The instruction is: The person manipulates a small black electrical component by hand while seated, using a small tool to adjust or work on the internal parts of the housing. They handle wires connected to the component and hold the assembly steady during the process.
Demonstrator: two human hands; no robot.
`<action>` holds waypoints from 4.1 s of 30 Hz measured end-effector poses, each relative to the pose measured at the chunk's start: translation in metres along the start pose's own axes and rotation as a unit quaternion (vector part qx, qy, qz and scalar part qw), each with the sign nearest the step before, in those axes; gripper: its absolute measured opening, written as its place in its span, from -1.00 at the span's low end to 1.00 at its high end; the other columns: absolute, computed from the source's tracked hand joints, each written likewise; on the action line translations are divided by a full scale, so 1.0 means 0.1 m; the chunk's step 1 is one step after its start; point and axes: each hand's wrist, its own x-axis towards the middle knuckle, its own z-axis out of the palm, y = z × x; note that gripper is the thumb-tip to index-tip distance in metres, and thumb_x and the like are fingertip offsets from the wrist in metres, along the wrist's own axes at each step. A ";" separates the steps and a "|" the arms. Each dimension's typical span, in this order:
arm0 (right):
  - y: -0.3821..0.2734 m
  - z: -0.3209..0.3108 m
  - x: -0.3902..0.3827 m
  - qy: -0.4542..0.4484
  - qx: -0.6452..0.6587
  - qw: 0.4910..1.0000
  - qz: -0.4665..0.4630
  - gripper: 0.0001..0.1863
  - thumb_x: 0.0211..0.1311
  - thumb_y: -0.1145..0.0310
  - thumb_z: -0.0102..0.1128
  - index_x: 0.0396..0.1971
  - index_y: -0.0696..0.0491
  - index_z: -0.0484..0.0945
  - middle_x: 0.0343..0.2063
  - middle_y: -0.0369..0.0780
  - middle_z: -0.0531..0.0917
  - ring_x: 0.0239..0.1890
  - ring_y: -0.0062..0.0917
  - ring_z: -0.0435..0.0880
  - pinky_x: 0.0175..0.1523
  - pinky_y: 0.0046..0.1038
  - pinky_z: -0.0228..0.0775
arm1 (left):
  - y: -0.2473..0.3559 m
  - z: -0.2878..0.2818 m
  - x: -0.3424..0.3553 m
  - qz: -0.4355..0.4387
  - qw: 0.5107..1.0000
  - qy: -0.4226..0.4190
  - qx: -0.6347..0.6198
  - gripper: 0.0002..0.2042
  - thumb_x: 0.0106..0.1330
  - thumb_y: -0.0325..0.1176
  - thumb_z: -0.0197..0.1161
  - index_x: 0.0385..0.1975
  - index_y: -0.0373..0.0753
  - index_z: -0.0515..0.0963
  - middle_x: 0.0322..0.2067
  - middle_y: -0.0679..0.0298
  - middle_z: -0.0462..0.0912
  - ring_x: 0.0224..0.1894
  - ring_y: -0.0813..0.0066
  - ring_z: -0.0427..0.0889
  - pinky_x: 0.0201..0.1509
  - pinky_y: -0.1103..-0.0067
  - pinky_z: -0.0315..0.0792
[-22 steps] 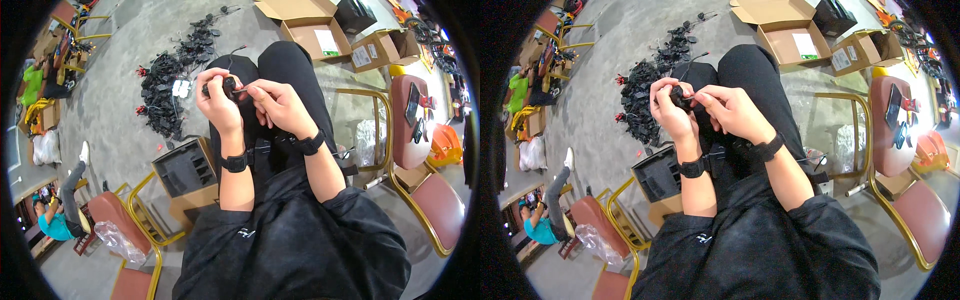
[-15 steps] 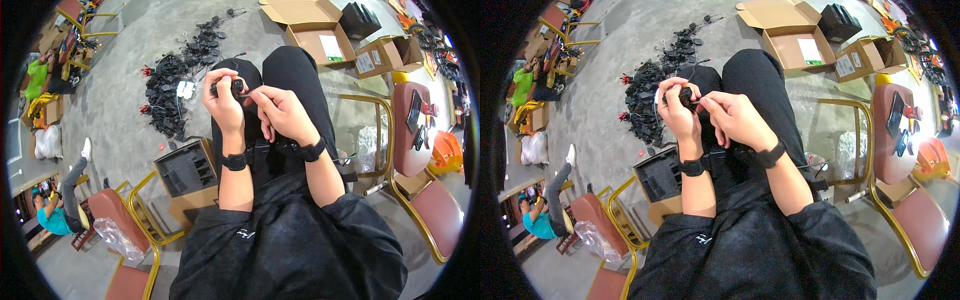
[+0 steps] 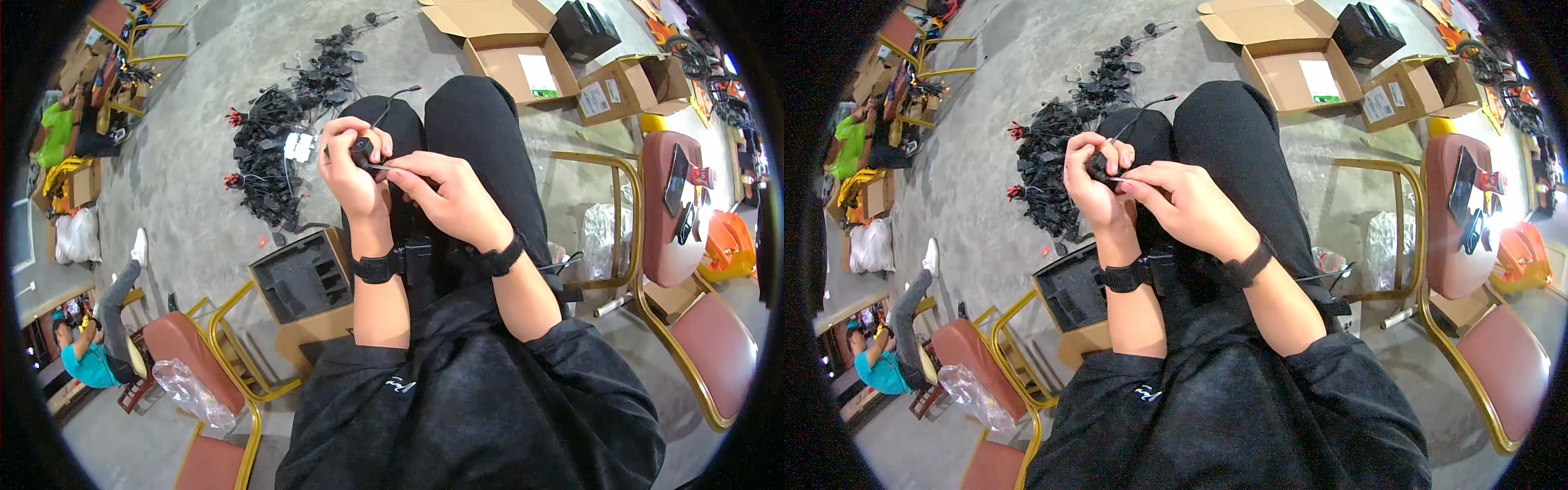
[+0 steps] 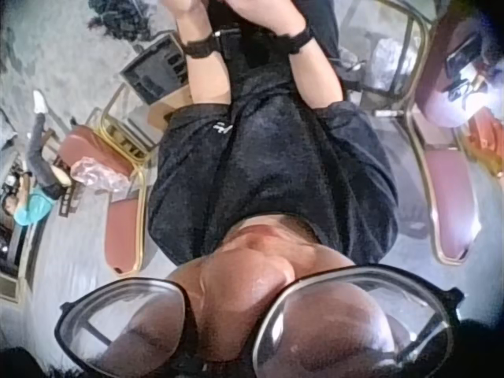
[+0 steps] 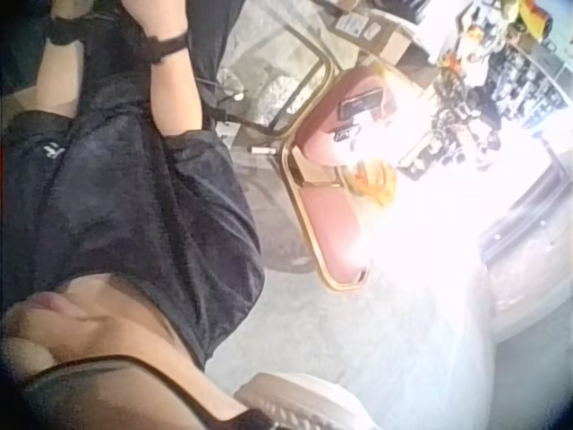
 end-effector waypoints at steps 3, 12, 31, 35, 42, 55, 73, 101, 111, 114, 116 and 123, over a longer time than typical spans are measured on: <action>0.05 0.01 0.02 -0.006 -0.022 0.999 -0.031 -0.80 0.23 0.37 0.05 -0.34 0.19 0.57 -0.49 -0.12 0.62 -0.48 -0.45 0.60 -0.35 -0.51 0.40 | 0.01 -0.05 0.01 0.001 1.000 0.001 -0.007 -0.85 0.17 -0.45 -0.11 -0.53 -0.36 0.39 -0.77 0.28 0.24 -0.72 0.52 0.28 -0.57 0.56 0.27; -0.03 -0.04 0.00 -0.027 0.063 0.989 0.130 -0.77 0.29 0.30 -0.01 -0.34 0.14 0.56 -0.74 -0.30 0.49 -0.73 -0.73 0.40 -0.60 -0.60 0.25 | 0.02 -0.01 -0.03 0.010 0.997 -0.034 0.066 -0.84 0.18 -0.42 -0.11 -0.49 -0.35 0.38 -0.76 0.26 0.28 -0.66 0.47 0.27 -0.48 0.52 0.27; -0.01 -0.06 -0.02 -0.015 0.067 0.990 0.123 -0.80 0.25 0.34 0.06 -0.32 0.17 0.57 -0.61 -0.27 0.59 -0.67 -0.68 0.50 -0.55 -0.61 0.31 | 0.01 0.01 -0.04 0.008 0.997 -0.024 0.074 -0.87 0.17 -0.51 -0.08 -0.52 -0.37 0.41 -0.74 0.26 0.32 -0.69 0.53 0.33 -0.53 0.62 0.28; 0.02 -0.06 0.00 0.002 -0.011 1.000 -0.026 -0.83 0.20 0.38 0.11 -0.35 0.18 0.58 -0.47 -0.16 0.61 -0.47 -0.51 0.57 -0.34 -0.52 0.39 | 0.03 -0.03 -0.01 0.006 1.000 -0.019 0.003 -0.85 0.19 -0.46 -0.11 -0.51 -0.35 0.39 -0.75 0.26 0.29 -0.67 0.50 0.30 -0.49 0.58 0.27; -0.03 -0.04 0.01 -0.012 0.013 0.999 0.036 -0.81 0.23 0.36 0.07 -0.34 0.18 0.56 -0.53 -0.13 0.61 -0.55 -0.50 0.53 -0.38 -0.53 0.37 | 0.03 0.01 -0.02 0.013 0.998 -0.025 0.062 -0.85 0.18 -0.45 -0.10 -0.51 -0.35 0.40 -0.76 0.26 0.27 -0.67 0.48 0.27 -0.46 0.53 0.26; -0.04 -0.06 0.00 -0.012 0.037 0.994 0.107 -0.76 0.30 0.30 -0.04 -0.38 0.15 0.52 -0.76 -0.14 0.48 -0.79 -0.56 0.46 -0.64 -0.51 0.27 | 0.04 0.02 -0.04 -0.006 0.991 -0.034 0.126 -0.86 0.19 -0.47 -0.09 -0.48 -0.39 0.40 -0.73 0.24 0.32 -0.64 0.47 0.35 -0.49 0.59 0.30; -0.06 -0.03 0.04 -0.018 0.064 0.989 0.132 -0.72 0.33 0.27 -0.08 -0.46 0.16 0.47 -0.85 -0.30 0.39 -0.84 -0.66 0.42 -0.72 -0.58 0.20 | 0.05 0.02 -0.02 -0.018 0.993 -0.023 0.113 -0.86 0.18 -0.45 -0.08 -0.47 -0.39 0.39 -0.73 0.24 0.32 -0.63 0.46 0.34 -0.45 0.56 0.30; 0.04 -0.02 0.06 0.006 0.013 0.998 0.069 -0.77 0.29 0.34 -0.05 -0.42 0.20 0.45 -0.54 -0.03 0.58 -0.47 -0.23 0.61 -0.37 -0.41 0.40 | 0.05 0.03 -0.02 -0.012 0.990 -0.018 0.139 -0.85 0.18 -0.43 -0.07 -0.48 -0.38 0.39 -0.73 0.24 0.32 -0.62 0.46 0.35 -0.45 0.57 0.31; 0.10 -0.02 0.07 0.001 -0.025 1.000 -0.015 -0.78 0.25 0.33 0.02 -0.37 0.19 0.54 -0.53 -0.06 0.59 -0.48 -0.33 0.60 -0.35 -0.46 0.39 | 0.06 0.02 -0.01 -0.020 0.996 -0.002 0.091 -0.85 0.17 -0.41 -0.08 -0.48 -0.38 0.38 -0.73 0.23 0.30 -0.62 0.40 0.36 -0.46 0.54 0.31; 0.15 -0.01 0.08 0.026 -0.028 0.996 -0.084 -0.79 0.23 0.34 0.04 -0.38 0.18 0.55 -0.54 -0.08 0.59 -0.50 -0.41 0.58 -0.36 -0.48 0.38 | 0.06 0.03 -0.01 -0.019 0.994 -0.008 0.103 -0.84 0.18 -0.41 -0.08 -0.48 -0.37 0.38 -0.73 0.22 0.30 -0.62 0.40 0.36 -0.46 0.54 0.31; 0.10 -0.02 0.06 0.018 -0.002 0.999 -0.035 -0.79 0.24 0.34 0.03 -0.39 0.18 0.55 -0.56 -0.11 0.59 -0.53 -0.45 0.56 -0.39 -0.50 0.37 | 0.06 0.03 -0.01 -0.018 0.994 -0.008 0.104 -0.84 0.18 -0.41 -0.07 -0.48 -0.37 0.38 -0.73 0.22 0.30 -0.62 0.40 0.36 -0.46 0.54 0.31; 0.01 -0.03 0.06 -0.001 -0.001 0.999 0.036 -0.78 0.25 0.33 0.02 -0.40 0.19 0.54 -0.57 -0.10 0.58 -0.56 -0.49 0.55 -0.41 -0.49 0.36 | 0.05 0.02 -0.01 -0.013 0.994 -0.008 0.109 -0.84 0.17 -0.41 -0.07 -0.48 -0.38 0.39 -0.73 0.23 0.30 -0.62 0.40 0.36 -0.45 0.54 0.31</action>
